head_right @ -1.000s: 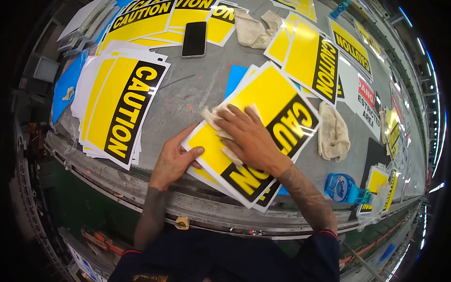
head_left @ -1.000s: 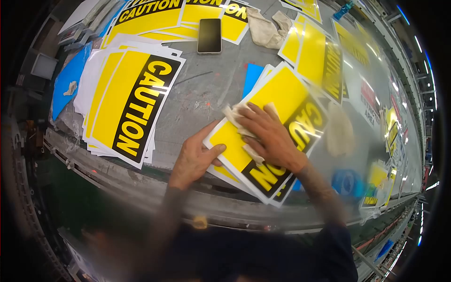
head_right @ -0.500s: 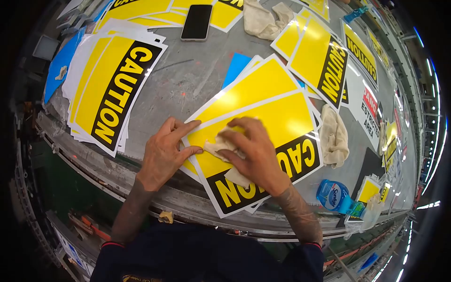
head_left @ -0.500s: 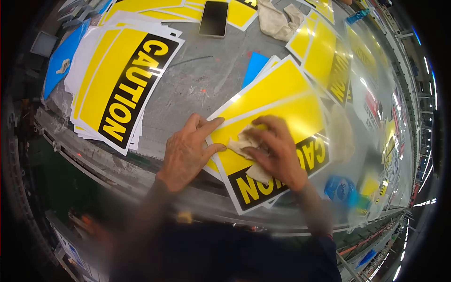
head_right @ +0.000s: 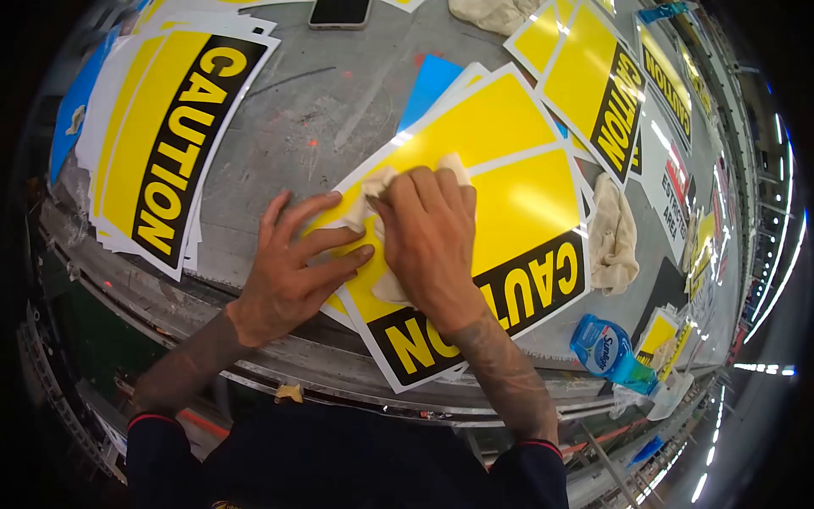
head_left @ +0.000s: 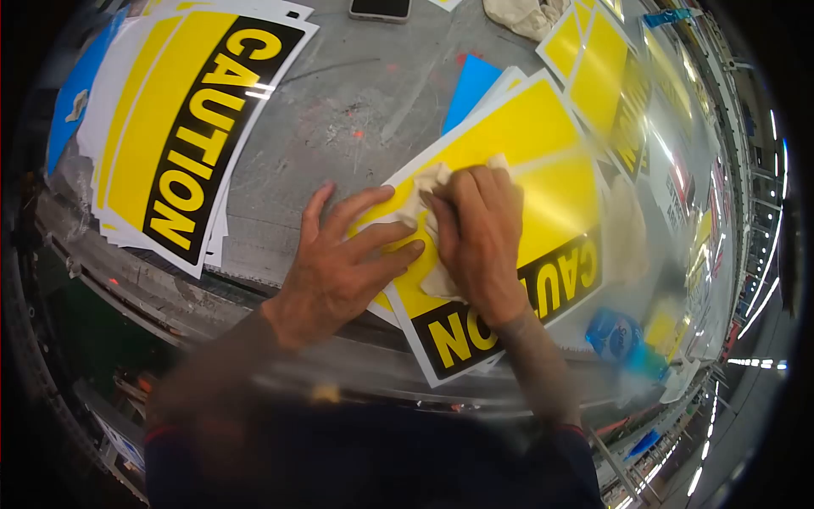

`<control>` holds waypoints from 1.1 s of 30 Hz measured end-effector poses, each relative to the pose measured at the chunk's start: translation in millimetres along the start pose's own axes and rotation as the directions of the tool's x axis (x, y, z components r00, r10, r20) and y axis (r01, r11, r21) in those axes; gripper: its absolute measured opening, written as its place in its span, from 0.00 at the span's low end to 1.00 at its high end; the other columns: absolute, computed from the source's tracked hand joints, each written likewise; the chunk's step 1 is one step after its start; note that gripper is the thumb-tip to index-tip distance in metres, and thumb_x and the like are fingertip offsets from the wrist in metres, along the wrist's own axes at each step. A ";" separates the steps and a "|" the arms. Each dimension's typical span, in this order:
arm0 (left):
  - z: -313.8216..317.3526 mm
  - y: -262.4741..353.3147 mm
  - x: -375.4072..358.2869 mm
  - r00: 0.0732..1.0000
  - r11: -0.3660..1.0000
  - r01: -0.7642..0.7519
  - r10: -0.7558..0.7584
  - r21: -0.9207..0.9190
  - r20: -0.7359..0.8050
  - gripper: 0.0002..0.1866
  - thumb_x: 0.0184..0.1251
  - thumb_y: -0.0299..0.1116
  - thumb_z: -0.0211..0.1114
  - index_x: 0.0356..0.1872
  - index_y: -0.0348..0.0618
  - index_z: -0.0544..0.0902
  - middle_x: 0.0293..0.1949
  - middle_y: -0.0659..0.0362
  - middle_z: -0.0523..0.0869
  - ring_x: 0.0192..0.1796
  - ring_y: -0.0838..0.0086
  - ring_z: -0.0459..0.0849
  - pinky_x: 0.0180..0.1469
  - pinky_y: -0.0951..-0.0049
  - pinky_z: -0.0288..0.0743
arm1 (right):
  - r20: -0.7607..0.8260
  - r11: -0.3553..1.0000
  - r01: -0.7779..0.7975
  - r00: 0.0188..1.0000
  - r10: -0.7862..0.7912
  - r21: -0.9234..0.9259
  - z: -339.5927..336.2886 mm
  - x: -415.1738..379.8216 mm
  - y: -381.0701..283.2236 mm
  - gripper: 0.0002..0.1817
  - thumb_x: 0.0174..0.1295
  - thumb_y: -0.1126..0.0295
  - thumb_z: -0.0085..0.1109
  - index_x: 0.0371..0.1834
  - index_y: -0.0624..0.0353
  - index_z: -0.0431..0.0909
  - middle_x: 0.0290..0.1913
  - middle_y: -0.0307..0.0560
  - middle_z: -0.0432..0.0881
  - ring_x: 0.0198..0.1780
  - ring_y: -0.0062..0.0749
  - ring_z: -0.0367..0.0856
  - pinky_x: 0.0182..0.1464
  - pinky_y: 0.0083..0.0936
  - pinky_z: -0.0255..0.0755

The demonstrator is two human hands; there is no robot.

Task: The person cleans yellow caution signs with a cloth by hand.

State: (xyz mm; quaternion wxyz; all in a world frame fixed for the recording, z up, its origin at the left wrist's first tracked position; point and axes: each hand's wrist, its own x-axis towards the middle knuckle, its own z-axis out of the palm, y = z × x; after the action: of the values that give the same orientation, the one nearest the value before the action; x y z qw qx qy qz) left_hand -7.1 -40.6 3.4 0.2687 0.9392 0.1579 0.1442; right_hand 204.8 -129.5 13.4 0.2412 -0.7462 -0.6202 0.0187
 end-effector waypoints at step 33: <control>9.1 -11.3 -1.7 0.998 0.994 0.005 -0.012 -0.110 -0.063 0.17 0.69 0.34 0.78 0.58 0.61 0.96 0.69 0.67 0.86 0.83 0.53 0.72 0.87 0.26 0.50 | 0.028 0.998 0.056 0.998 -0.055 -0.040 7.8 3.8 -0.7 0.11 0.67 0.69 0.74 0.38 0.51 0.77 0.38 0.44 0.78 0.44 0.47 0.78 0.50 0.45 0.63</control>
State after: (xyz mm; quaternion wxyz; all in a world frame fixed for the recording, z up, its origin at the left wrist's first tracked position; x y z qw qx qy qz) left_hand -7.8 -36.3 -10.5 0.3156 0.9172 0.1620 0.1813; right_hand 202.4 -123.3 7.8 0.2180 -0.7333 -0.6440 0.0093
